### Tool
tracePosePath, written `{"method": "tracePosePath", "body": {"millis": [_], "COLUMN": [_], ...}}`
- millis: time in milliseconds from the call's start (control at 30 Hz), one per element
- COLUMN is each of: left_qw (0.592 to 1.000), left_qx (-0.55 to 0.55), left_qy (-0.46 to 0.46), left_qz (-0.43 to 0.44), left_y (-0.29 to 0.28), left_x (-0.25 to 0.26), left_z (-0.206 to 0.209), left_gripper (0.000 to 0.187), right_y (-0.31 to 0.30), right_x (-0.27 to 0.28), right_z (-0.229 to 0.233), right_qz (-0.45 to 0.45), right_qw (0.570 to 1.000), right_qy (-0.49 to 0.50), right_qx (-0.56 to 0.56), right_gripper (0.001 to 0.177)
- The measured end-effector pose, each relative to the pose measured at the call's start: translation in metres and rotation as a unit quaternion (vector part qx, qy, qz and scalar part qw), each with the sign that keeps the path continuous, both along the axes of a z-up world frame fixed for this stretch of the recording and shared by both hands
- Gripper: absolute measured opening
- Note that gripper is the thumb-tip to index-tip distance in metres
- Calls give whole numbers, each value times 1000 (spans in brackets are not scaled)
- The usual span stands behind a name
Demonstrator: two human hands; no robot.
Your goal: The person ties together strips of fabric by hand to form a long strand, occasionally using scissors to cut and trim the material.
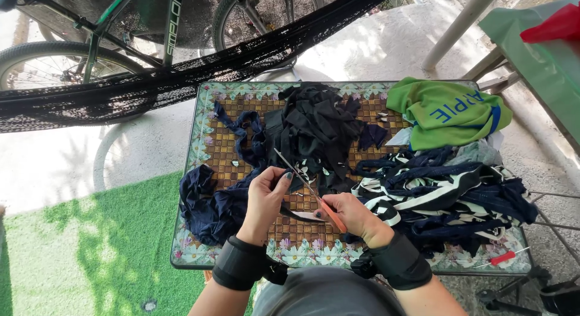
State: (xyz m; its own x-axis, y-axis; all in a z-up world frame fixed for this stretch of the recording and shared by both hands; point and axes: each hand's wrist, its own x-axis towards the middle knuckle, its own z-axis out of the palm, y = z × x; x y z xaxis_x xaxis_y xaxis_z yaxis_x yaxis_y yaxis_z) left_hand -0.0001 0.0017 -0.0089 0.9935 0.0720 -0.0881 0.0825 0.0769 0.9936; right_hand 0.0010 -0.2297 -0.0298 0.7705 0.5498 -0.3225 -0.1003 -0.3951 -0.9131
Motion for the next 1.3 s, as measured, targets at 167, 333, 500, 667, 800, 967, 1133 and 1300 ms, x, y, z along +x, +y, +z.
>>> {"method": "tracePosePath", "body": {"millis": [167, 333, 500, 667, 800, 967, 1133, 1300], "left_qw": [1000, 981, 996, 991, 987, 990, 982, 972], "left_qx": [-8, 171, 74, -4, -85, 20, 137, 206], "left_qy": [12, -81, 33, 95, 52, 30, 4, 28], "left_qz": [6, 37, 21, -94, -123, -135, -131, -111], "left_y": [9, 32, 42, 23, 1, 9, 34, 65], "left_x": [2, -2, -11, -15, -20, -19, -19, -25], "left_z": [-14, -14, -22, -6, 11, 62, 37, 17], "left_gripper": [19, 20, 22, 25, 27, 26, 14, 18], "right_y": [-2, -33, -54, 8, 21, -5, -35, -149], "right_x": [9, 57, 81, 50, 40, 38, 36, 41], "right_z": [-15, -86, -130, -4, 8, 56, 142, 83], "right_qz": [-92, -195, -265, -183, 10, -69, -235, -245], "right_qw": [995, 962, 960, 948, 971, 934, 808, 685], "right_qy": [39, -31, 37, -254, -164, -99, -35, 25], "right_qx": [20, -191, -83, -64, 173, 336, 539, 686], "right_gripper": [22, 33, 35, 41, 33, 21, 36, 56]}}
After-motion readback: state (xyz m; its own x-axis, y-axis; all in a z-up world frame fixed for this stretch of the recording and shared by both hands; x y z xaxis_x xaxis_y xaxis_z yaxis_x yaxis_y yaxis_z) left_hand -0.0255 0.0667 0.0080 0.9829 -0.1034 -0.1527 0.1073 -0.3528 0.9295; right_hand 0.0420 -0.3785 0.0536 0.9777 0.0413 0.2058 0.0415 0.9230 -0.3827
